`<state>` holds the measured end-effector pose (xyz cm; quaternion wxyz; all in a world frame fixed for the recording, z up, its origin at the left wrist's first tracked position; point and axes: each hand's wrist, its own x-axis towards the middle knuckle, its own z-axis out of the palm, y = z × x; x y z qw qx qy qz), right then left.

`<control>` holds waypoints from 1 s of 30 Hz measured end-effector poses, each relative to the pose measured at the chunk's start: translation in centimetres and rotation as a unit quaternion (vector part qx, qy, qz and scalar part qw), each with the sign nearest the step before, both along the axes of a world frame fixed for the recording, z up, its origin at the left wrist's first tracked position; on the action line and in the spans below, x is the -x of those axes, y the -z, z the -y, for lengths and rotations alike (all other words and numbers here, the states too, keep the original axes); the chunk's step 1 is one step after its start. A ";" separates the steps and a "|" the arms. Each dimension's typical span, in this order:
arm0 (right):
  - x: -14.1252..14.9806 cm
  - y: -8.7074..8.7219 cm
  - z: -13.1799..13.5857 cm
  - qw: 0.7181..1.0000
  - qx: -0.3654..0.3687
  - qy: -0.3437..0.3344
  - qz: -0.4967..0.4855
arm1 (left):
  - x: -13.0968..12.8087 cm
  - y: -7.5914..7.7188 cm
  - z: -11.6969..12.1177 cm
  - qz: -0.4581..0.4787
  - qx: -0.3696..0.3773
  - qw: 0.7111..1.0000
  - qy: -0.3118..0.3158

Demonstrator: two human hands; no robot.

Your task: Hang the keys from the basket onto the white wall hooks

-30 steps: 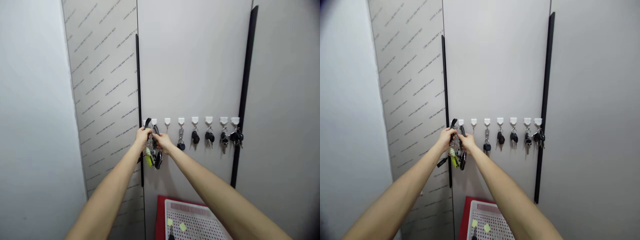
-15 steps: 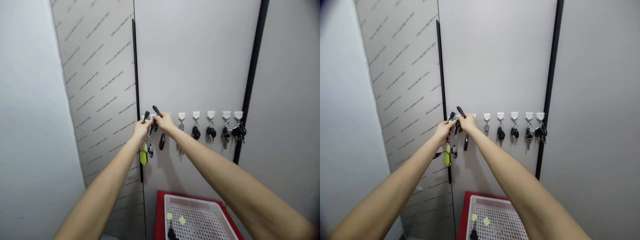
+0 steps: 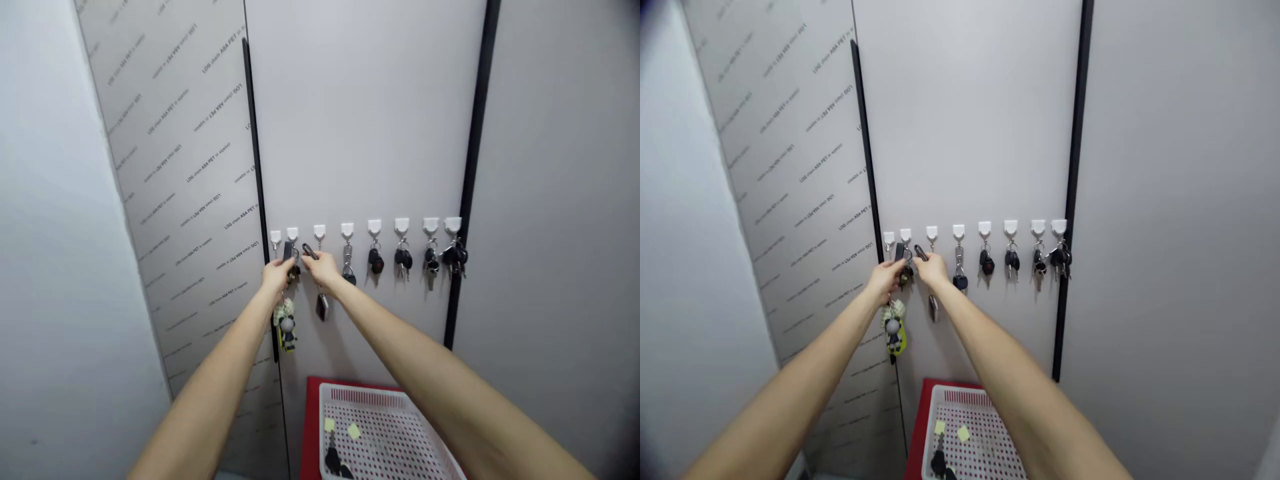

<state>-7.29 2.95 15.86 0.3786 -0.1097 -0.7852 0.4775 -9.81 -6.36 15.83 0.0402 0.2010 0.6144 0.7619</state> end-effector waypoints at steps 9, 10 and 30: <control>1.0 -2.2 2.0 0.999 -0.014 0.035 -0.037 | -0.1 -1.6 0.1 -0.030 -0.034 0.999 0.000; 1.1 -3.2 2.2 0.998 -0.024 0.040 -0.046 | -0.1 -2.4 0.2 -0.029 -0.044 0.999 -0.006; -12.1 12.7 -5.0 0.991 -0.045 0.006 0.128 | -8.9 14.5 -6.6 -0.061 0.100 0.983 0.140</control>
